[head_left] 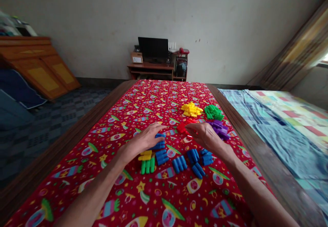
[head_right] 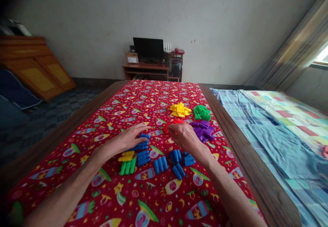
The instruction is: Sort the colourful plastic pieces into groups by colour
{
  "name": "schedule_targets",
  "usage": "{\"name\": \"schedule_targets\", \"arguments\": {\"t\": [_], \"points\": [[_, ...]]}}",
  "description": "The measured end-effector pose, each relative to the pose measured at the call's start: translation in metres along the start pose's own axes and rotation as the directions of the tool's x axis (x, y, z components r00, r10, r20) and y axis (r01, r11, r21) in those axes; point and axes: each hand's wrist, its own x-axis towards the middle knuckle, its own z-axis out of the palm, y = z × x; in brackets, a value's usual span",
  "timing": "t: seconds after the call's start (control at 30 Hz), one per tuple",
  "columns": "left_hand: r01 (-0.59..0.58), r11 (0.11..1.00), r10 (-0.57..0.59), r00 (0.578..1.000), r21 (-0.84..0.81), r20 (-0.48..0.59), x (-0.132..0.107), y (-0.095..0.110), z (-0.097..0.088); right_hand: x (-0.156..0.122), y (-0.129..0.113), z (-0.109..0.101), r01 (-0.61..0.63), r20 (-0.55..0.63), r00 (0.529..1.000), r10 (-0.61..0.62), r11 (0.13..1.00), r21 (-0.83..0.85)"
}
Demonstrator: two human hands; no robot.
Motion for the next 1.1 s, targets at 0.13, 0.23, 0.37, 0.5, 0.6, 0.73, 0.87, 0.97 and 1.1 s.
{"name": "schedule_targets", "arguments": {"t": [0.13,0.23,0.37,0.5,0.6,0.73,0.87,0.97,1.1], "points": [[0.085,0.995,-0.091,0.984,0.044,0.153,-0.008,-0.012,0.001,-0.006,-0.021,0.016,0.167,0.254,0.951,-0.178,0.984,0.065],[0.099,0.994,-0.106,0.978,0.049,0.178,-0.006,-0.006,0.005,-0.024,-0.041,0.036,0.273,0.357,0.902,-0.242,0.961,-0.037],[0.102,0.995,-0.102,0.98,0.007,0.171,0.0,-0.004,0.008,-0.046,-0.06,0.057,0.316,0.237,0.938,-0.254,0.908,-0.275],[0.075,0.997,-0.074,0.99,0.003,0.117,0.001,-0.009,0.004,-0.042,-0.061,0.048,0.342,0.217,0.931,-0.293,0.908,-0.241],[0.052,0.998,-0.053,0.998,0.027,0.038,0.002,-0.001,0.001,-0.029,-0.044,0.019,0.195,0.258,0.953,-0.156,0.972,-0.134],[-0.046,0.995,0.052,0.996,-0.084,0.067,-0.002,0.038,0.005,-0.028,-0.007,-0.014,-0.057,0.373,0.927,0.041,0.998,0.033],[-0.155,0.952,0.209,0.959,-0.263,0.192,-0.011,0.09,0.025,-0.043,0.021,-0.021,-0.135,0.396,0.914,0.088,0.987,0.091],[-0.235,0.931,0.28,0.951,-0.279,0.133,-0.015,0.112,0.043,-0.054,0.024,-0.02,-0.113,0.315,0.945,0.086,0.991,0.071],[-0.301,0.94,0.309,0.951,-0.161,0.023,-0.018,0.117,0.057,-0.071,0.018,-0.021,-0.115,0.185,0.976,0.116,0.993,-0.013]]}}
